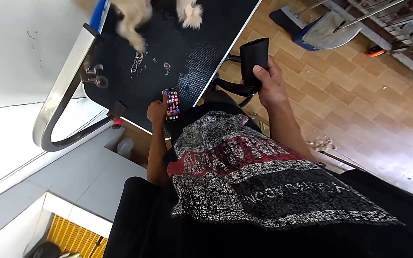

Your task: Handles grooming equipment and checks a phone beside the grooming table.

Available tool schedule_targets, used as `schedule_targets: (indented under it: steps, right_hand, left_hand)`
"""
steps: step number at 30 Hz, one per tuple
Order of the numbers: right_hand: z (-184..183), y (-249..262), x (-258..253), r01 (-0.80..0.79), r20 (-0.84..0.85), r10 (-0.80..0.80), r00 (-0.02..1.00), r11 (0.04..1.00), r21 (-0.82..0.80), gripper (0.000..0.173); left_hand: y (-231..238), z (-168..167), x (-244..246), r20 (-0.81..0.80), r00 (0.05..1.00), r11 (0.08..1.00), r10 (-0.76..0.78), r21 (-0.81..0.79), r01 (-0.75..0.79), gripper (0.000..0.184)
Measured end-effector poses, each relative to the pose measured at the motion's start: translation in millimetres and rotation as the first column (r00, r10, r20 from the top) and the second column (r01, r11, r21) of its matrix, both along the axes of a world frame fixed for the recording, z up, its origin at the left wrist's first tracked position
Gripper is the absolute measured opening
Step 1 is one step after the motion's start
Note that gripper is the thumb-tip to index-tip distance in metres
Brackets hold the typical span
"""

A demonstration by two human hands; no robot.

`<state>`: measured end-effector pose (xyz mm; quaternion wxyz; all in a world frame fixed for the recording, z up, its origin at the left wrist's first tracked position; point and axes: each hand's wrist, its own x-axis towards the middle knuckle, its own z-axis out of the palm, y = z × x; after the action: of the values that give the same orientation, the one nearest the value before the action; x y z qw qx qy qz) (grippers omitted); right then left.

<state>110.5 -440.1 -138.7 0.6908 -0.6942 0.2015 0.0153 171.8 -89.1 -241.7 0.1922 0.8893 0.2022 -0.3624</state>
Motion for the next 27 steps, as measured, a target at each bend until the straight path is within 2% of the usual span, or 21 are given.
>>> schedule_targets:
  steps: [3, 5, 8, 11, 13, 16, 19, 23, 25, 27]
  right_hand:
    - [7, -11, -2, 0.019, -0.025, -0.021, 0.999, 0.996, -0.082, 0.049]
    - [20, -21, -2, 0.023, -0.081, -0.039, 0.996, 0.984, -0.179, 0.052]
    - [40, -35, 1, 0.005, -0.161, -0.063, 0.985, 0.941, -0.337, 0.061]
    - [53, -42, 3, -0.054, -0.211, -0.049, 0.976, 0.889, -0.455, 0.063]
    - [58, -42, 3, -0.064, -0.217, -0.046, 0.975, 0.878, -0.474, 0.062]
    - [59, -36, -1, 0.024, -0.165, -0.113, 0.980, 0.886, -0.463, 0.058]
    - [68, -26, -17, -0.052, -0.204, -0.053, 0.978, 0.876, -0.480, 0.057]
    - [64, -31, -13, 0.008, -0.173, -0.102, 0.980, 0.880, -0.474, 0.062]
    - [67, -32, -3, 0.037, -0.193, -0.138, 0.971, 0.892, -0.450, 0.064]
    - [69, -29, 8, 0.133, -0.149, -0.213, 0.966, 0.898, -0.420, 0.060]
  left_hand:
    - [5, 4, -4, 0.059, 0.998, 0.996, -0.010, -0.092, 0.016, 0.084]
    - [7, 5, -11, 0.125, 0.992, 0.986, -0.025, -0.164, 0.045, 0.073]
    - [6, 4, -15, 0.142, 0.989, 0.971, -0.033, -0.231, 0.066, 0.059]
    - [6, -1, -13, 0.134, 0.991, 0.975, -0.019, -0.218, 0.049, 0.065]
    - [4, 0, -9, 0.118, 0.992, 0.974, -0.039, -0.216, 0.064, 0.063]
    - [2, 7, -12, 0.124, 0.986, 0.966, -0.115, -0.219, 0.141, 0.058]
    - [6, 3, -30, 0.200, 0.961, 0.949, -0.193, -0.210, 0.235, 0.061]
    - [-8, 0, -30, 0.272, 0.954, 0.952, -0.128, -0.237, 0.195, 0.061]
    - [-13, 7, -27, 0.251, 0.965, 0.949, -0.070, -0.283, 0.142, 0.060]
    - [-14, 8, -22, 0.210, 0.977, 0.943, -0.023, -0.319, 0.091, 0.060]
